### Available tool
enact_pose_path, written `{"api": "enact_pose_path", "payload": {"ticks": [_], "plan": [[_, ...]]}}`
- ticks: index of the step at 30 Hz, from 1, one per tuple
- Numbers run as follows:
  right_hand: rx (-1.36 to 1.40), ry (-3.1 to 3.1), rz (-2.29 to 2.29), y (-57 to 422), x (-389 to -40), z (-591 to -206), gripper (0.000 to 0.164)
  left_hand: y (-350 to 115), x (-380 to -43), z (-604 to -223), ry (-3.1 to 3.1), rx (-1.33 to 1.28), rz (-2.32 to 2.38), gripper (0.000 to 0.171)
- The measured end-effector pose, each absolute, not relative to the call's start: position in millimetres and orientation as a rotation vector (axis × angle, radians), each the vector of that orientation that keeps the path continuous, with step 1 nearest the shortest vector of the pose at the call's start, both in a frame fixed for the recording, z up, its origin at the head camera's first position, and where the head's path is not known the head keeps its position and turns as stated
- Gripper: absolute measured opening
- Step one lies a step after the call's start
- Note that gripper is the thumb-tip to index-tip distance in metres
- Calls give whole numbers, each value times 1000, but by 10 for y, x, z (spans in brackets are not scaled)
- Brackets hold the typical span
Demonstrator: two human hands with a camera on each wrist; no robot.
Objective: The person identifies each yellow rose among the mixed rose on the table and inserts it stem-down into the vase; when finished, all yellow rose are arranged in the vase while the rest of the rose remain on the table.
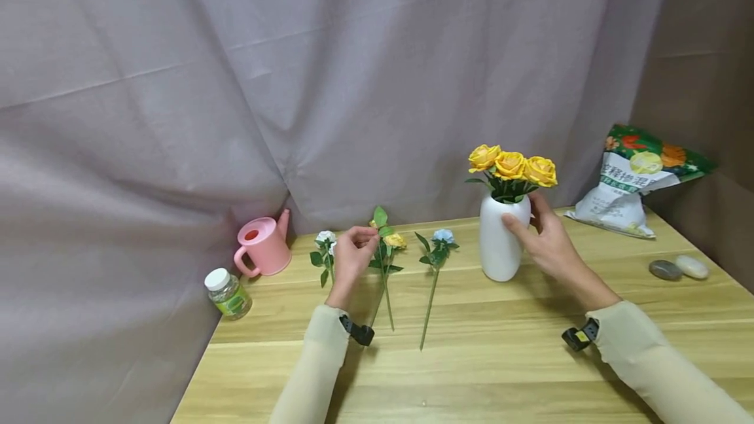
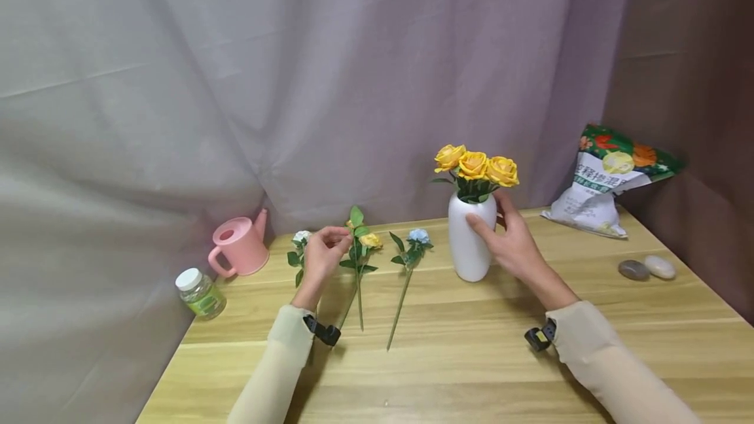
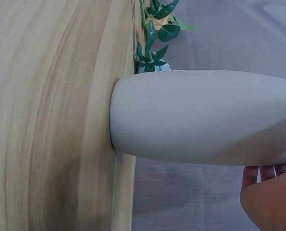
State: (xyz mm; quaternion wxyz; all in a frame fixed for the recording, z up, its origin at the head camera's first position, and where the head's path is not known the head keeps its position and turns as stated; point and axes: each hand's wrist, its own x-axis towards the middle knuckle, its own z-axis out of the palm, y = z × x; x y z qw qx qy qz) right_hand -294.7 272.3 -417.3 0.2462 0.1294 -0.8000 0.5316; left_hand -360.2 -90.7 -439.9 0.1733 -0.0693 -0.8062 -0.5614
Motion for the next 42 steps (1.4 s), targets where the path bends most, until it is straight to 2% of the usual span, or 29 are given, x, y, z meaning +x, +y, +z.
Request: {"api": "enact_pose_path", "payload": {"ticks": [11,20,32,42], "plan": [[347,-2191,1439,2741,-2968,-4174,47,-900,-3522,-4559,-2642,-263,-1235,6],[352,-2187,1445,2747,-2980,-4166,49,-863,-3522,-4632,-2698,-254,-1074,20],[318,-2216,1441,2751,-2964,-4185,50,-901,-3515,-4633,-2722,-183,-1282,35],[324,-2212,1433,2750,-2964,-4169,50,-892,-3503,-4515,-2682,-182,-1344,37]]}}
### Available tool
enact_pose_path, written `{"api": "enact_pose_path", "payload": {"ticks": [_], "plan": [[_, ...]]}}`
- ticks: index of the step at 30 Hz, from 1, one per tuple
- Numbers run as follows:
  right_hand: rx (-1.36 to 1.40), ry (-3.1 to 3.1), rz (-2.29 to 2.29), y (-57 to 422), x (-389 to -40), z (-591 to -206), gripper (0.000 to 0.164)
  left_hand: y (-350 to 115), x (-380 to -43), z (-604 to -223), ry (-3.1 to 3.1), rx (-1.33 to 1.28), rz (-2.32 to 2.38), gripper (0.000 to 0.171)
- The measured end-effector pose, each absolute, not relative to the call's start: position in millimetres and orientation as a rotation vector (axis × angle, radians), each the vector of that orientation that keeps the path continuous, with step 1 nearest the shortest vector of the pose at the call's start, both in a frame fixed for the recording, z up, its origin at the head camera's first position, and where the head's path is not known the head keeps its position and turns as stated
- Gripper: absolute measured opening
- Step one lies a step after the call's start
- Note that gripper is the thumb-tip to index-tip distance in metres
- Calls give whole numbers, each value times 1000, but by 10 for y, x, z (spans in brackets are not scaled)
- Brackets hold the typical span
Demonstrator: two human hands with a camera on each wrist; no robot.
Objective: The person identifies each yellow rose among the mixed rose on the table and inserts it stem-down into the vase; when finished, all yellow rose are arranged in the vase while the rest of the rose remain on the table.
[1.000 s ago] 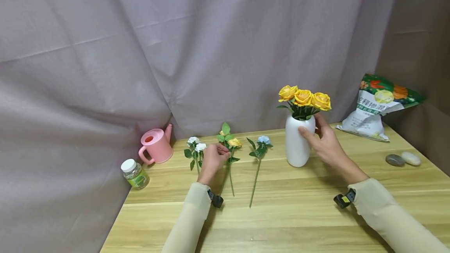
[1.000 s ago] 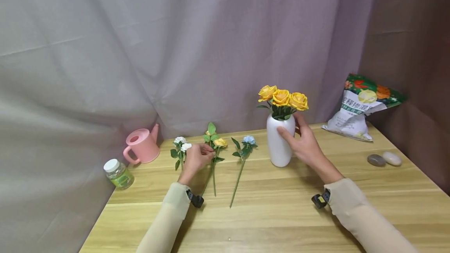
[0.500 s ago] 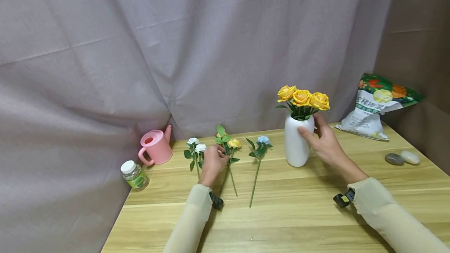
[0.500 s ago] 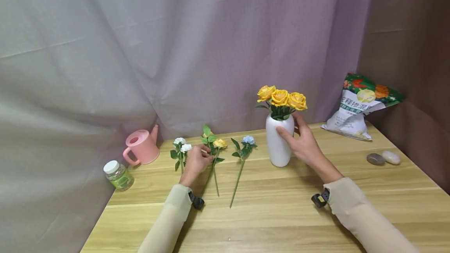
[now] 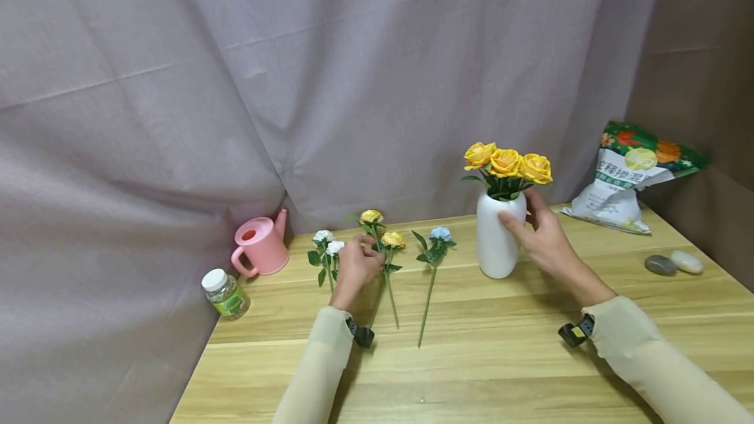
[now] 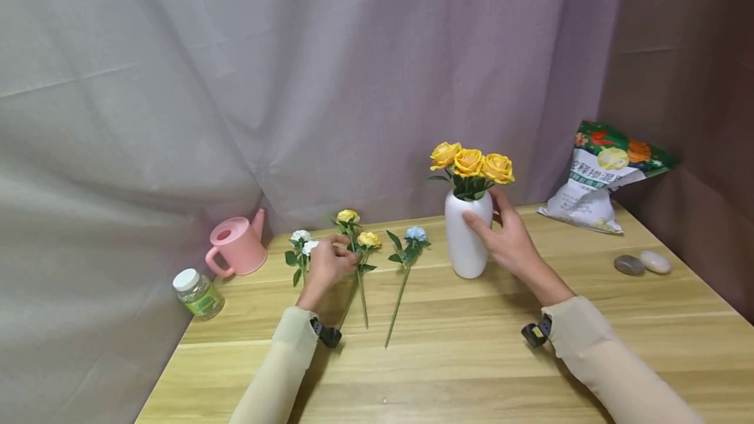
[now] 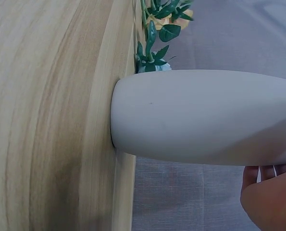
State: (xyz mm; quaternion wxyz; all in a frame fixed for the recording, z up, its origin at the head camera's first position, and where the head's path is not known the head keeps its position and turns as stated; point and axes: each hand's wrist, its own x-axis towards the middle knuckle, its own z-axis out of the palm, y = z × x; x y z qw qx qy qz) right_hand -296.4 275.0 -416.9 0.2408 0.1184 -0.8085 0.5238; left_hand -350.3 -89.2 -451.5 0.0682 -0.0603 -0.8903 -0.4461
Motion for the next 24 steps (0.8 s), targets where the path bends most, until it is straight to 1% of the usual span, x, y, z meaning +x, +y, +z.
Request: {"api": "enact_pose_path", "payload": {"ticks": [4,8,17,24], "plan": [[321,-2222,1429,2737,-2963,-4150,51,-900,-3484,-4441,-2669,-201,-1365,39],[320,-2230,1431,2723,-2971,-4146,52,-917,-3473,-4350,-2618,-212,-1404,37],[326,-2220,1435,2725,-2971,-4154,53,-847,-3426,-4159,-2399,-350,-1806,29],[320,-2211,1434,2737,-2960,-4164,53,-762,-3369,-4099,-2337,-399,-1992,31]]}}
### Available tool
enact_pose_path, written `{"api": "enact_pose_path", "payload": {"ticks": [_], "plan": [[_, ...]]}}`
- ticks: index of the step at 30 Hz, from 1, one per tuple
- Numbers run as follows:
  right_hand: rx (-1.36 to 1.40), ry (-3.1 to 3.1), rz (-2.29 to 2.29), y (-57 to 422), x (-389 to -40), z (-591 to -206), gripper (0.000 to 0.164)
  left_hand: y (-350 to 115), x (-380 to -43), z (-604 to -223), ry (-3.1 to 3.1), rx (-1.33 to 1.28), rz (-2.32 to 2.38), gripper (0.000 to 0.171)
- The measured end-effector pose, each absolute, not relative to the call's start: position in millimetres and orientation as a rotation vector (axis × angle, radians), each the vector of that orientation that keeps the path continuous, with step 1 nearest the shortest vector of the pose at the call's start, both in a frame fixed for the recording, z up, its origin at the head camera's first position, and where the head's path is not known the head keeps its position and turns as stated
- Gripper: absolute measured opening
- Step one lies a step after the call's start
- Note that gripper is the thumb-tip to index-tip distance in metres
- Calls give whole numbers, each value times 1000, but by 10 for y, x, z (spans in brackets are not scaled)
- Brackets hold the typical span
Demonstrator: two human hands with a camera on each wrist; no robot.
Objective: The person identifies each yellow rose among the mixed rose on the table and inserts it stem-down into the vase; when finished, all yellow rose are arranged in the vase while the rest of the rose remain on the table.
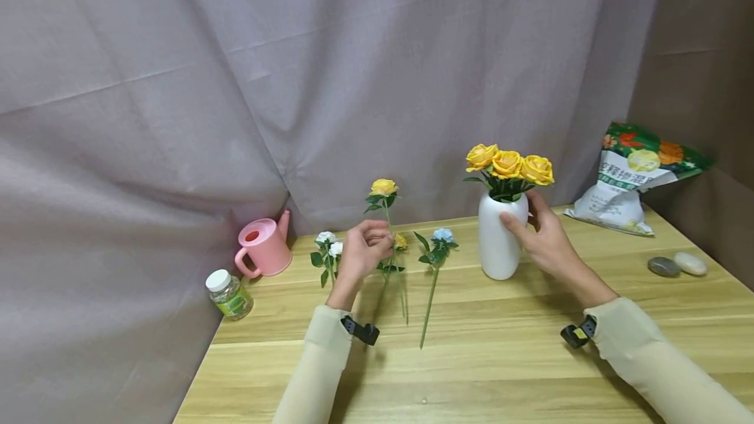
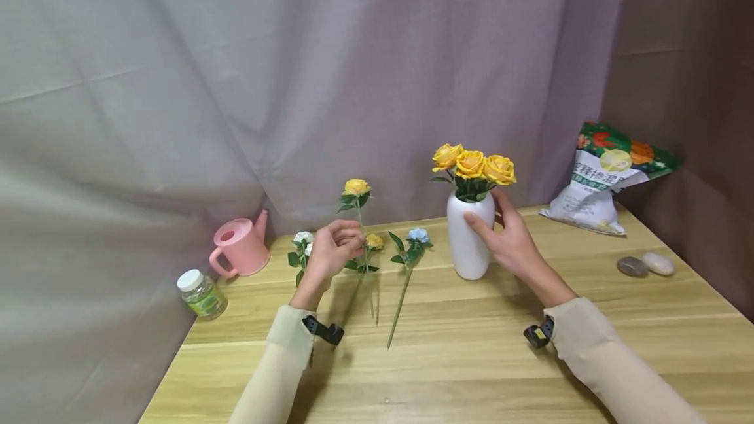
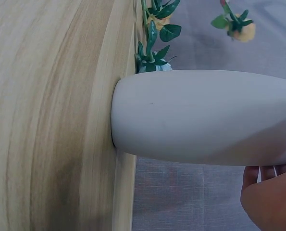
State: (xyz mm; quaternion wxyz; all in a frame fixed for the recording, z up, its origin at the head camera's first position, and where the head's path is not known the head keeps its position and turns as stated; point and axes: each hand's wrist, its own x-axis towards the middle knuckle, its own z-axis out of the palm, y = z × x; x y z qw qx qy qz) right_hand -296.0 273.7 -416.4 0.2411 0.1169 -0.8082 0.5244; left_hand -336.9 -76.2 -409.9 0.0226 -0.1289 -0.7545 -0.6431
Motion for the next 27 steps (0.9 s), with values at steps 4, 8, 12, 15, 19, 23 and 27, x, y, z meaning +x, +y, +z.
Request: {"api": "enact_pose_path", "payload": {"ticks": [4,8,12,15,19,23,27], "plan": [[317,-2203,1447,2730,-2960,-4170,52,-727,-3317,-4051,-2281,-450,-2049,31],[318,-2209,1441,2735,-2971,-4178,52,-676,-3254,-3973,-2244,-532,-2071,31],[319,-2214,1427,2745,-2989,-4182,51,-618,-3186,-3878,-2206,-622,-2089,32],[314,-2219,1426,2749,-2991,-4181,51,-582,-3137,-3821,-2174,-665,-2097,31],[307,-2225,1429,2744,-2979,-4180,52,-537,-3096,-3790,-2121,-685,-2101,29],[301,-2230,1435,2732,-2964,-4179,53,-462,-3080,-3775,-1998,-675,-2165,29],[311,-2222,1437,2727,-2948,-4170,53,-329,-3067,-3706,-1816,-679,-2235,31]]}}
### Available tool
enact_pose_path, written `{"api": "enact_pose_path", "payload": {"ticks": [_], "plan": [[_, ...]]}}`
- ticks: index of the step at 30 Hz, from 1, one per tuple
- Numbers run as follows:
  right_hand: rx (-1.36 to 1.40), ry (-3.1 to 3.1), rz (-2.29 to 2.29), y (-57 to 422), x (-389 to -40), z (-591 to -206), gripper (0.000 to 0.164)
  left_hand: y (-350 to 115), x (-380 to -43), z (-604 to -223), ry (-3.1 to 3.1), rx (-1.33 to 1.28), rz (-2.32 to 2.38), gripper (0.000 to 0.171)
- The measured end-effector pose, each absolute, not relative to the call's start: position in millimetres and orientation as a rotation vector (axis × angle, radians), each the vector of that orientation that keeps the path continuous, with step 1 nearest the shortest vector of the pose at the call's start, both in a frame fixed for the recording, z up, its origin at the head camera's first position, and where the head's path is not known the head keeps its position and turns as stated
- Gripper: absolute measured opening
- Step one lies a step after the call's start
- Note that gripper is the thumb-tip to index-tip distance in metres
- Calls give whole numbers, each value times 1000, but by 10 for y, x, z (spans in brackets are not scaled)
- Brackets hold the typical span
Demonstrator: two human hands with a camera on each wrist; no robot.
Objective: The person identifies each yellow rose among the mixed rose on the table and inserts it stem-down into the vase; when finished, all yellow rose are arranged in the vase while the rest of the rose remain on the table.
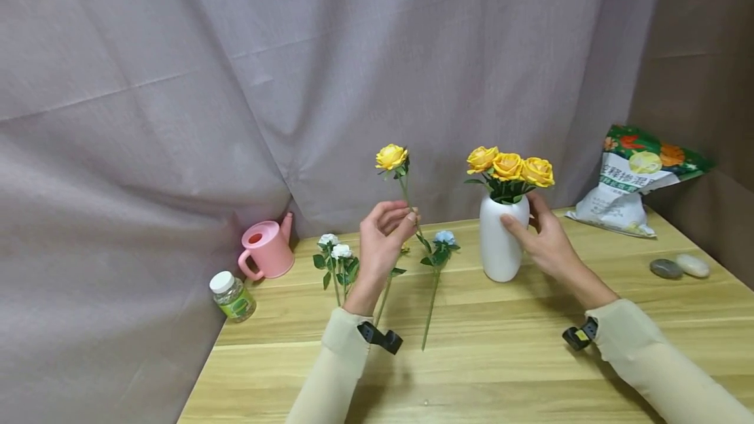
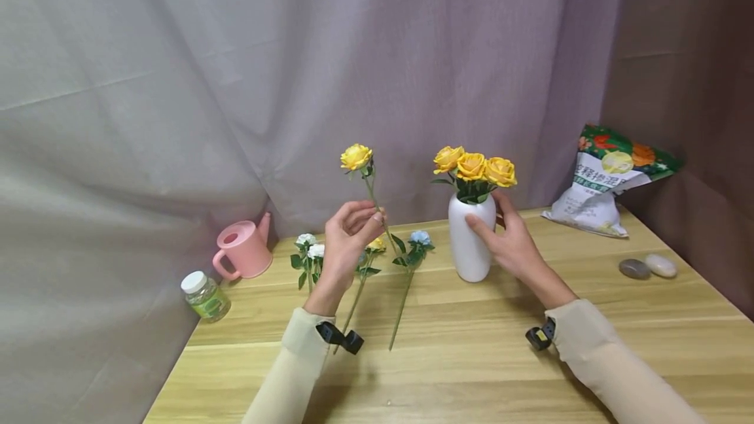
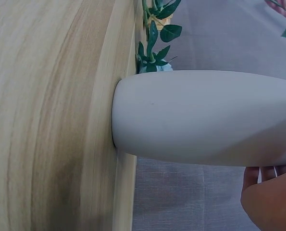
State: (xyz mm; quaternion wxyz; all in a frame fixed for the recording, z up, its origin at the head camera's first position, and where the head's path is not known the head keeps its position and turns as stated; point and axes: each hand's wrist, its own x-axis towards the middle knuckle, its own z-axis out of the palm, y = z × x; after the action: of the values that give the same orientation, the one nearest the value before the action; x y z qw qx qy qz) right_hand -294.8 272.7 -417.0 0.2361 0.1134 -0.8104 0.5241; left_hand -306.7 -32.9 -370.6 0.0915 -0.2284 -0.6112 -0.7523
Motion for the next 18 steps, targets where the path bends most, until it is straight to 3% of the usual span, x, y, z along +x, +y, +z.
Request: {"api": "enact_pose_path", "payload": {"ticks": [18], "plan": [[320,-2214,1426,2758,-2964,-4197,51,439,-2972,-3235,-1043,-702,-2280,28]]}}
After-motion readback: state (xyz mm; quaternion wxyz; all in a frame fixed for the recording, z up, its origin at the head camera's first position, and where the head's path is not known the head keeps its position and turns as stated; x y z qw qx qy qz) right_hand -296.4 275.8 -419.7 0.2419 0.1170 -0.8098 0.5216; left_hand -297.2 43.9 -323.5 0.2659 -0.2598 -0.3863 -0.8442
